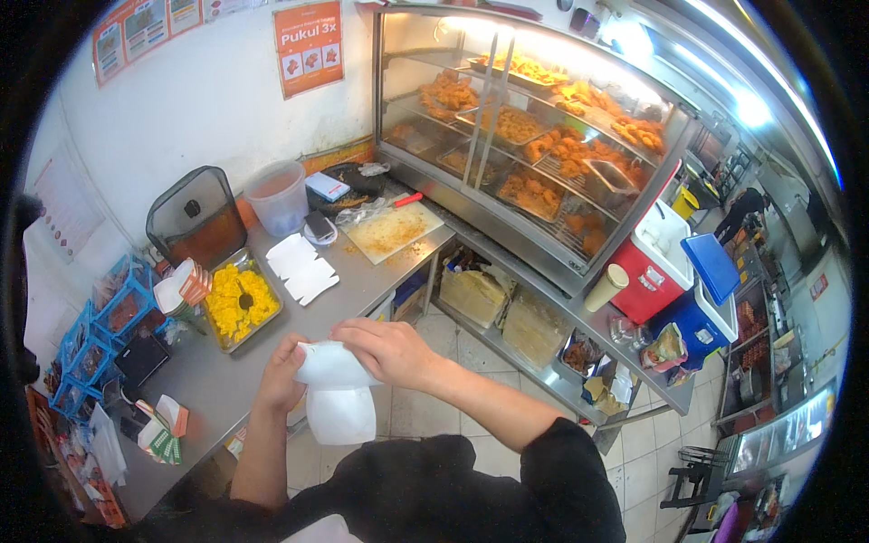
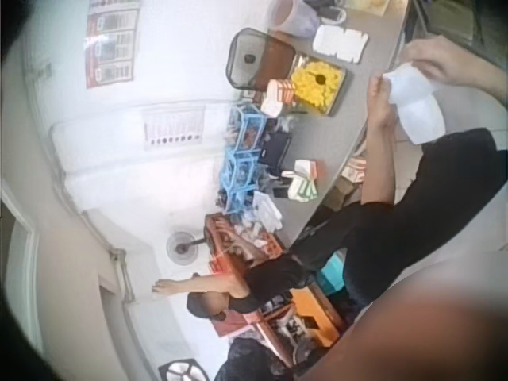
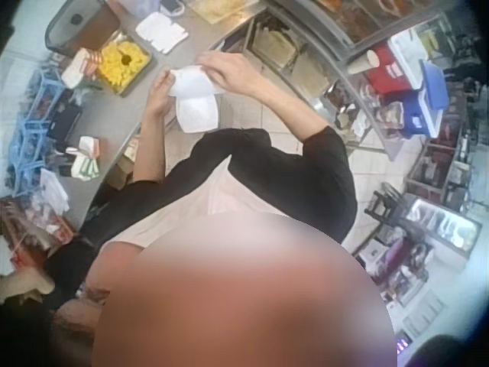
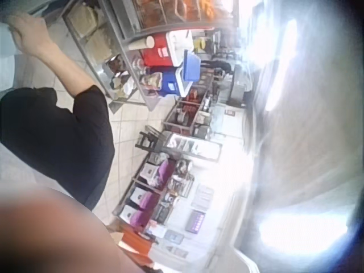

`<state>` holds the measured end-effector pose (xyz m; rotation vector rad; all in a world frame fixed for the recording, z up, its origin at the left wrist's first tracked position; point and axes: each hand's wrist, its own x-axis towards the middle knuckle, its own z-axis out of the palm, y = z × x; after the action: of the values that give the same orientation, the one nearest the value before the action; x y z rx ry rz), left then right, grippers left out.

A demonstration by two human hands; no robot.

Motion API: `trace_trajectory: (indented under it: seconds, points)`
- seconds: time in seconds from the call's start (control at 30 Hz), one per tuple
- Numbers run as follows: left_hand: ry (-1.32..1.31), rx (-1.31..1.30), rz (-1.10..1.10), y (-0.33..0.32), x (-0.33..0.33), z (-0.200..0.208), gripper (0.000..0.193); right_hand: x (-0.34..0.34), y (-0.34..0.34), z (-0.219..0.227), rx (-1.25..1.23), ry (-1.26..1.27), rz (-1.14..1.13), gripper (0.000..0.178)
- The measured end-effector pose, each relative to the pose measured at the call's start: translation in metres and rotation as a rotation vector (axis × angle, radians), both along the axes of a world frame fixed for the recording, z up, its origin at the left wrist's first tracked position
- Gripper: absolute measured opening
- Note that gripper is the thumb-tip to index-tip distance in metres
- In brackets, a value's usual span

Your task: The person repeatedly folds flat paperboard pieces into small rectangular boxes by hand. They fold the side flaps and tuck the tabs to form the box shape, then place the finished boxes on the counter. The process is repeated multiple times with similar box blanks.

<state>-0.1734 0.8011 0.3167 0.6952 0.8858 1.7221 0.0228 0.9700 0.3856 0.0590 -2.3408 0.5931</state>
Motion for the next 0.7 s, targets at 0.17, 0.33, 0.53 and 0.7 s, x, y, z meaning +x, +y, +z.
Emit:
trace_trajectory:
  seconds: [0.17,0.33,0.53,0.7]
  points:
    - [-0.049,-0.035,0.017,-0.002,-0.059,0.001,0.023,-0.064,0.019,0.003,0.015,-0.073,0.195,0.02]
    - [-0.004,-0.248,0.278,-0.026,-0.098,-0.014,0.014,-0.16,0.029,-0.007,-0.175,-0.359,0.337,0.019]
    - [0.192,-0.34,0.626,-0.055,-0.103,-0.015,0.013,-0.274,0.009,-0.043,-0.176,-0.183,0.51,0.025]
    - [0.245,-0.144,1.023,-0.047,-0.066,0.018,0.012,-0.319,-0.002,-0.041,-0.605,-0.386,0.614,0.022]
